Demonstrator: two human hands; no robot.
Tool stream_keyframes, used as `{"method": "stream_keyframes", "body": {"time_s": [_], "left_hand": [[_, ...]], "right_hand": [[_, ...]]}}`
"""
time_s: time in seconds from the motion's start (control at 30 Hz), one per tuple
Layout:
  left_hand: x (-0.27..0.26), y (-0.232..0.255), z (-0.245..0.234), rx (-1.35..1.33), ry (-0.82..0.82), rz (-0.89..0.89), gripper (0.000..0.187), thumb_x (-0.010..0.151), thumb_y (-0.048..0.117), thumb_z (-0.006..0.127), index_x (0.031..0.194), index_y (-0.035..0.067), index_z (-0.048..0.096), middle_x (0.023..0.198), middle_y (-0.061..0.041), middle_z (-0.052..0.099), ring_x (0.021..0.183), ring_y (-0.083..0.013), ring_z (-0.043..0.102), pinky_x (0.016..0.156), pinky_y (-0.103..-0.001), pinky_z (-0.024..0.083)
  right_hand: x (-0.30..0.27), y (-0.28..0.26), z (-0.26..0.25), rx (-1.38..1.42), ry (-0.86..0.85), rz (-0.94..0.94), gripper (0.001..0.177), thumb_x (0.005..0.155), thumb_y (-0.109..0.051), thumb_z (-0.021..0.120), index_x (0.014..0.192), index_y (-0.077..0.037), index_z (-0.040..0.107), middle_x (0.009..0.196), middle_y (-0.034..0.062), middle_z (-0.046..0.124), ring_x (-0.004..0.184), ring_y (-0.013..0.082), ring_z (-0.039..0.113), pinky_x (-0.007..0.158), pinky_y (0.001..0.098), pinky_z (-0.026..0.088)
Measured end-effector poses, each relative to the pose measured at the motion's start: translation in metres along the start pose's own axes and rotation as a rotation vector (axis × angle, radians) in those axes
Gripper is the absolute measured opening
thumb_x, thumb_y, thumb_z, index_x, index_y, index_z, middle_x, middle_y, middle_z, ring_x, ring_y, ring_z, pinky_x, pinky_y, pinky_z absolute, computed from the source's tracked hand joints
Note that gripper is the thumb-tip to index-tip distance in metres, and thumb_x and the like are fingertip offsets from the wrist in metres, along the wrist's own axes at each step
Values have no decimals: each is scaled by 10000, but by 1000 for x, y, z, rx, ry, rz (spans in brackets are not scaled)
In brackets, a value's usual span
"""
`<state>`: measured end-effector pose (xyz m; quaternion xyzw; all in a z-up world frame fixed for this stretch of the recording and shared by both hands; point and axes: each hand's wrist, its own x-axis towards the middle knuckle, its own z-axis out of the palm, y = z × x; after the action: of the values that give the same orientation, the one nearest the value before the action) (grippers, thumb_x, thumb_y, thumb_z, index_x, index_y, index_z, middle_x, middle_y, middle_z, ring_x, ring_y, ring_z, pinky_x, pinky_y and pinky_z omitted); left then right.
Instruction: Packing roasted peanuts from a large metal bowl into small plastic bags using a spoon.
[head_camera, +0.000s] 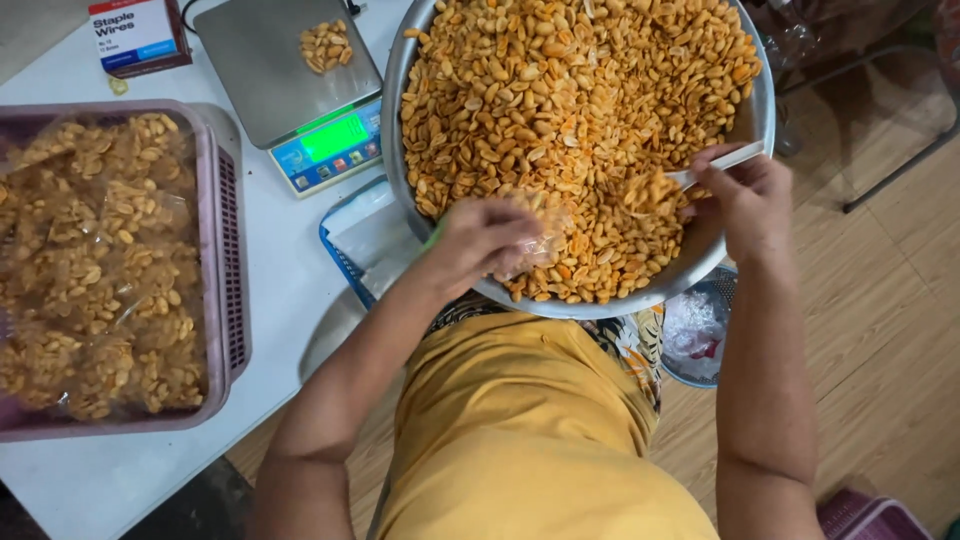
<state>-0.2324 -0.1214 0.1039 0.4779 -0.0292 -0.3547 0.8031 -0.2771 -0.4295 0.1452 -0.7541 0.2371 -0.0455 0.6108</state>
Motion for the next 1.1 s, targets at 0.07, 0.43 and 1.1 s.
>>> {"method": "stream_keyframes", "body": {"time_s": [0.07, 0.43, 1.1], "left_hand": [[19, 7, 14, 35, -38, -35, 198, 822, 194, 842, 875, 22, 761, 620, 9, 614, 426, -43, 538, 409, -151, 527], [62, 56, 89, 659, -155, -94, 504, 860, 254, 711, 1279, -17, 634, 994, -136, 794, 652, -159, 746, 552, -209, 668], [97, 10, 77, 743, -278, 141, 500, 853, 285, 732, 1289, 95, 579, 1323, -165, 675, 1228, -311, 664, 981, -390, 622]], "right_hand": [[0, -19, 1, -59, 41, 41, 96, 1014, -12, 592, 1033, -88, 648, 1085, 38, 666, 886, 116, 657, 631, 200, 630], [-16, -66, 3, -548, 27, -1075, 66, 1108, 65, 713, 1100, 125, 739, 1052, 235, 733, 971, 334, 700, 828, 417, 570], [15, -22, -32, -160, 182, -840, 30, 1167, 160, 679, 1162, 178, 655, 986, 271, 650, 746, 285, 646, 683, 373, 600]]}}
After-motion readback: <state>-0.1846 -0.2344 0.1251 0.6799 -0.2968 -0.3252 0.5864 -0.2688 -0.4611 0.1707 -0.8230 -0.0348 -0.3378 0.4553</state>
